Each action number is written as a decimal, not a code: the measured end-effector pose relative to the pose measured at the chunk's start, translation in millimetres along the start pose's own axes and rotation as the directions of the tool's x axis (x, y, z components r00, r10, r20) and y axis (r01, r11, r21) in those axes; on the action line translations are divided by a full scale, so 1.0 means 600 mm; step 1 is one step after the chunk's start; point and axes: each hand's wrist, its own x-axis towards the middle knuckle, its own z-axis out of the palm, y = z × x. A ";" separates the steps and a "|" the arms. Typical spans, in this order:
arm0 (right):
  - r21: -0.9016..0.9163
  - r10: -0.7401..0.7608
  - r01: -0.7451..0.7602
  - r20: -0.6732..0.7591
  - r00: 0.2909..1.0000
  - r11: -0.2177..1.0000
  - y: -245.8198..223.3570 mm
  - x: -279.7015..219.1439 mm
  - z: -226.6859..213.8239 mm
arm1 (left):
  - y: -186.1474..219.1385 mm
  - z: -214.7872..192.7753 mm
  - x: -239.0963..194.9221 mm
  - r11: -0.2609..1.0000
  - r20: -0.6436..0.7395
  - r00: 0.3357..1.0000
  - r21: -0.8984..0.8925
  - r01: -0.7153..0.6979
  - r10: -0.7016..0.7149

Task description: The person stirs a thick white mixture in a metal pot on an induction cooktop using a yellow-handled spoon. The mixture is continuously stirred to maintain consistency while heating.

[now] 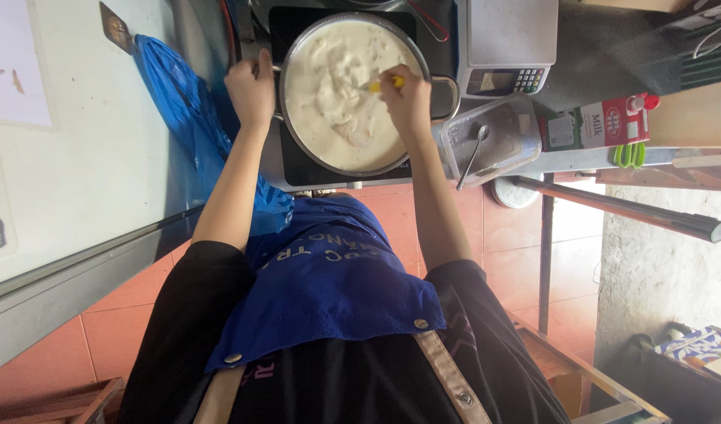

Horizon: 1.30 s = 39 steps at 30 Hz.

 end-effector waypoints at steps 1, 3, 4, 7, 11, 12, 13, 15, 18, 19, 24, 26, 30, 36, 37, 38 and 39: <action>-0.022 -0.069 0.070 0.047 0.997 0.997 0.000 -0.007 -0.003 | -0.001 0.001 -0.005 1.000 0.026 0.999 -0.001 0.029 -0.029; -0.030 -0.047 0.051 0.126 0.991 0.998 -0.002 -0.015 -0.006 | -0.004 0.002 -0.007 1.000 0.034 0.999 -0.001 0.005 -0.005; -0.022 0.039 -0.036 0.162 0.986 0.999 -0.005 -0.013 -0.009 | -0.005 0.002 -0.002 1.000 0.032 0.999 -0.002 -0.009 0.009; -0.077 -0.001 0.003 0.028 1.000 0.997 -0.010 -0.013 -0.010 | -0.008 0.005 0.002 0.999 -0.005 0.999 0.032 -0.040 0.041; -0.055 -0.170 0.179 0.135 0.976 0.982 -0.004 -0.031 -0.011 | -0.013 0.008 -0.003 0.999 0.024 1.000 0.030 -0.020 0.019; -0.053 -0.089 0.096 0.130 0.988 0.994 -0.004 -0.029 -0.011 | -0.012 0.007 -0.002 0.999 0.014 0.999 0.020 -0.030 0.029; -0.051 -0.007 0.013 0.125 0.992 0.999 -0.004 -0.026 -0.011 | -0.011 0.006 0.001 0.999 0.003 0.999 0.010 -0.039 0.039; -0.104 -0.033 0.039 0.056 0.998 0.994 -0.001 -0.024 -0.012 | -0.011 0.004 0.002 0.999 0.008 0.999 0.020 -0.033 0.033; -0.139 -0.125 0.128 0.028 0.992 0.982 0.007 -0.033 -0.012 | -0.011 0.006 -0.006 0.999 0.040 0.999 -0.040 -0.009 0.011; -0.055 0.001 0.006 0.125 0.992 0.998 0.008 -0.037 -0.012 | -0.011 0.006 -0.008 0.997 0.053 0.999 -0.071 0.000 0.003; -0.062 -0.027 0.029 0.036 0.999 0.998 0.003 -0.031 -0.005 | -0.008 0.006 0.000 0.999 0.025 0.999 0.031 0.027 -0.028; -0.148 -0.174 0.167 -0.034 0.984 0.975 0.006 -0.035 -0.001 | -0.009 0.008 -0.004 0.999 0.035 0.999 0.033 0.017 -0.018; 0.005 0.113 -0.114 0.115 0.987 0.993 0.008 -0.037 0.009 | -0.010 0.007 -0.003 0.999 0.004 0.999 0.014 -0.037 0.037; -0.110 -0.159 0.162 0.029 0.987 0.981 0.004 -0.052 0.003 | -0.014 0.010 -0.005 0.999 0.027 0.999 0.021 0.029 -0.029; -0.010 -0.028 0.030 0.124 0.992 1.000 0.002 -0.059 -0.007 | -0.017 0.010 -0.005 1.000 0.025 1.000 0.013 0.019 -0.019; 0.078 0.088 -0.108 0.231 0.969 0.991 -0.002 -0.063 -0.016 | -0.020 0.011 -0.004 1.000 0.021 1.000 0.006 -0.005 0.005; 0.037 0.124 -0.135 0.209 0.970 0.990 -0.006 -0.068 -0.032 | -0.022 0.012 -0.003 1.000 0.017 0.999 -0.001 -0.028 0.028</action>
